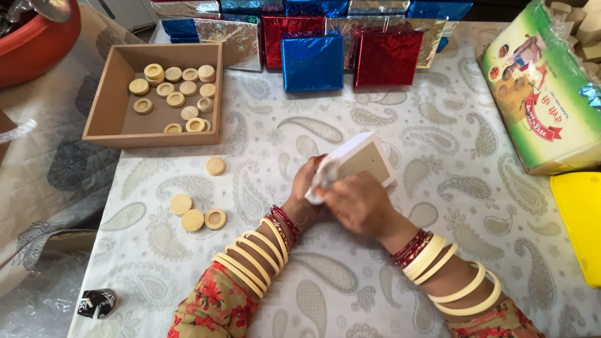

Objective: The person wipes the inside of a small white box with a white cloth, then wipes several small wooden pieces one by one and places them into the box. The workspace includes stacks of colorful gift boxes and a tray of wooden items.

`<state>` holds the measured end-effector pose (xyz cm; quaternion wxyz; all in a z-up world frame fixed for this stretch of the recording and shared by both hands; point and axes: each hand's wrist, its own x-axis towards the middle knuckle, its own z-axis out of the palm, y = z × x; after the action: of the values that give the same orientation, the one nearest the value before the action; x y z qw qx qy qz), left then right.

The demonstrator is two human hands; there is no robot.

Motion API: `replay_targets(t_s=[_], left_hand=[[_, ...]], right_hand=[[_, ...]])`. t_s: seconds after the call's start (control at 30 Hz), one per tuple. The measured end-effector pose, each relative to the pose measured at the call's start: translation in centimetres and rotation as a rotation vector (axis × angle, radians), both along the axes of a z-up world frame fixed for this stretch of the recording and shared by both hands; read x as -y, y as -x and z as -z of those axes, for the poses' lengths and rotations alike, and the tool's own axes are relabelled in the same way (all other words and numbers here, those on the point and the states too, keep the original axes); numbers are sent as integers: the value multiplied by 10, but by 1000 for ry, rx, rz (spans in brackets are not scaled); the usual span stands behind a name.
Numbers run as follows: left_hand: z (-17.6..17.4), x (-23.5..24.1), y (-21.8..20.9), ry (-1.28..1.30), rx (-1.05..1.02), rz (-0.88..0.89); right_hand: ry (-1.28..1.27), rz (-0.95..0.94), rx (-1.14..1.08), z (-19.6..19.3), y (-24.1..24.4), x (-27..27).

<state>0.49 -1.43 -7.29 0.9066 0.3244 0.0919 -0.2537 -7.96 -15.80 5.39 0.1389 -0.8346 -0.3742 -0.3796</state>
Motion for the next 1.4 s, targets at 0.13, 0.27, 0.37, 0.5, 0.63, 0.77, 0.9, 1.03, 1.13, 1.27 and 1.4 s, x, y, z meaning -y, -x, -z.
replay_targets(t_s=[0.13, 0.27, 0.37, 0.5, 0.63, 0.77, 0.9, 1.03, 1.13, 1.27, 1.4], left_hand=[[-12, -3, 6, 130, 26, 47], [-73, -6, 22, -116, -25, 78], [-75, -5, 22, -138, -34, 49], [-77, -4, 24, -188, -54, -6], [-76, -4, 22, -188, -16, 0], [-82, -4, 23, -215, -26, -2], [-55, -2, 17, -271, 169, -15], [-70, -5, 20, -277, 179, -11], [-68, -5, 20, -297, 203, 4], [-68, -5, 21, -327, 270, -1], [-86, -7, 23, -328, 100, -35]], right_hand=[[119, -95, -4, 12, -10, 11], [-224, 296, -145, 31, -40, 54], [-256, 432, -139, 19, -43, 68], [-334, 465, -193, 21, -43, 79], [-303, 326, -314, 20, -42, 78], [-176, 266, -189, -6, -31, 56], [-110, 318, -193, -10, -30, 58], [12, 315, -121, -19, -28, 52], [-23, 346, -114, -4, -35, 59], [-469, 334, -339, 31, -55, 96], [-718, 225, -413, 14, -50, 95]])
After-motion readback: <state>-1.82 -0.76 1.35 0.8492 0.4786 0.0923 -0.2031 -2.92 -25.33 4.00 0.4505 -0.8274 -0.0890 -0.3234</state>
